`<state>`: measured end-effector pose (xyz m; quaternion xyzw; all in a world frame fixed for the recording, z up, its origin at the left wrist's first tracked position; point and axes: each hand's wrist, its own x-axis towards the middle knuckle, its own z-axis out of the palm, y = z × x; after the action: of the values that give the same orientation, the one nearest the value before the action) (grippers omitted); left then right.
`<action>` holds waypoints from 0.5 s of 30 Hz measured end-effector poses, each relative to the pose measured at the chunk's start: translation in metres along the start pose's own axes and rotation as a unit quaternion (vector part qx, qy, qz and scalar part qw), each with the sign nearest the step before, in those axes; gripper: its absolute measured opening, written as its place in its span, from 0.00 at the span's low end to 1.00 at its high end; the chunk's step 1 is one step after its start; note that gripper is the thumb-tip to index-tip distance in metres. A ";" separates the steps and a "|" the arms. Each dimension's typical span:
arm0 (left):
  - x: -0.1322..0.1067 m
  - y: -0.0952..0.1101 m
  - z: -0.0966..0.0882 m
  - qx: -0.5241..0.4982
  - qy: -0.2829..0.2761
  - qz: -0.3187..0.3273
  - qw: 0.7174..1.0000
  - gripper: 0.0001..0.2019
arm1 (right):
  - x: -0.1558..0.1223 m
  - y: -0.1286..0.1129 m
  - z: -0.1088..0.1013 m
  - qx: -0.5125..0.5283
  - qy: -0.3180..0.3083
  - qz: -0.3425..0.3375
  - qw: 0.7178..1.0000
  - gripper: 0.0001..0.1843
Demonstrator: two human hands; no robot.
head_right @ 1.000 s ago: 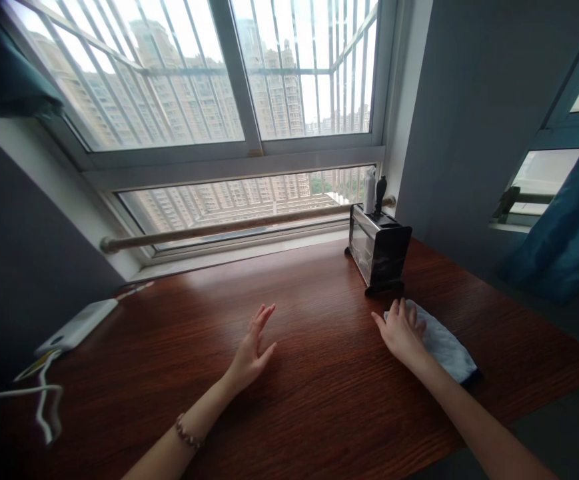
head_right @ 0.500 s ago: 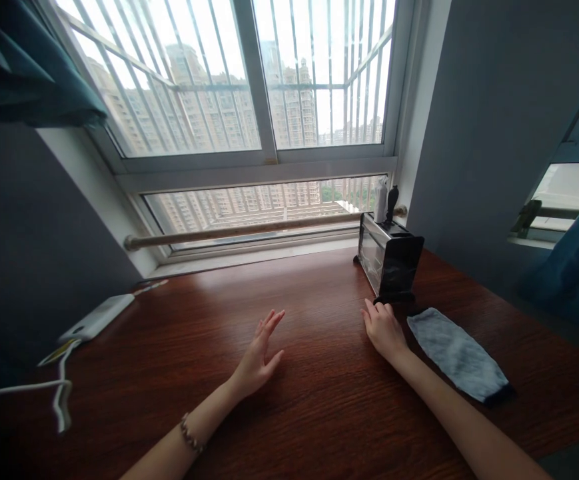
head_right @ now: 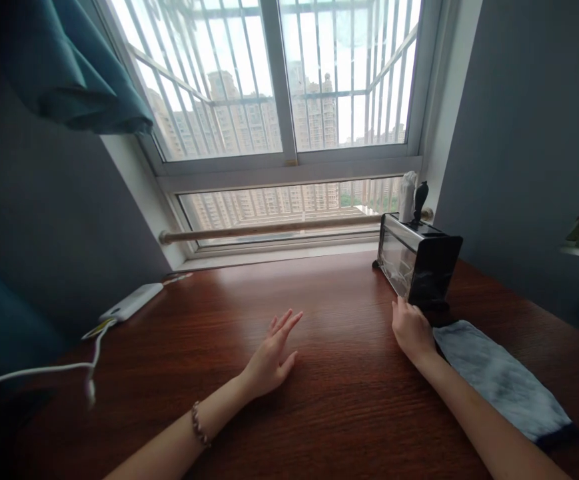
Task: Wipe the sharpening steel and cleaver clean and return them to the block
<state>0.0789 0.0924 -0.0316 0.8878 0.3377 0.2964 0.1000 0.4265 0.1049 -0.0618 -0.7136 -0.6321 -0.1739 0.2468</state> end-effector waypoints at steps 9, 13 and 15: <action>-0.008 0.037 -0.013 -0.143 0.003 0.111 0.983 0.24 | -0.067 -0.134 -0.055 0.293 0.018 -0.426 0.855 0.15; -0.029 0.071 -0.003 -0.382 0.061 -0.016 0.922 0.27 | -0.089 -0.174 -0.071 0.533 -0.048 -0.290 0.793 0.35; -0.042 0.078 0.008 -0.456 0.082 -0.048 0.885 0.31 | -0.093 -0.177 -0.075 0.561 -0.087 -0.312 0.762 0.48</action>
<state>0.1007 0.0067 -0.0280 0.6994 0.2140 0.4846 0.4798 0.2431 0.0001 -0.0296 -0.2234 -0.8233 0.2074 0.4787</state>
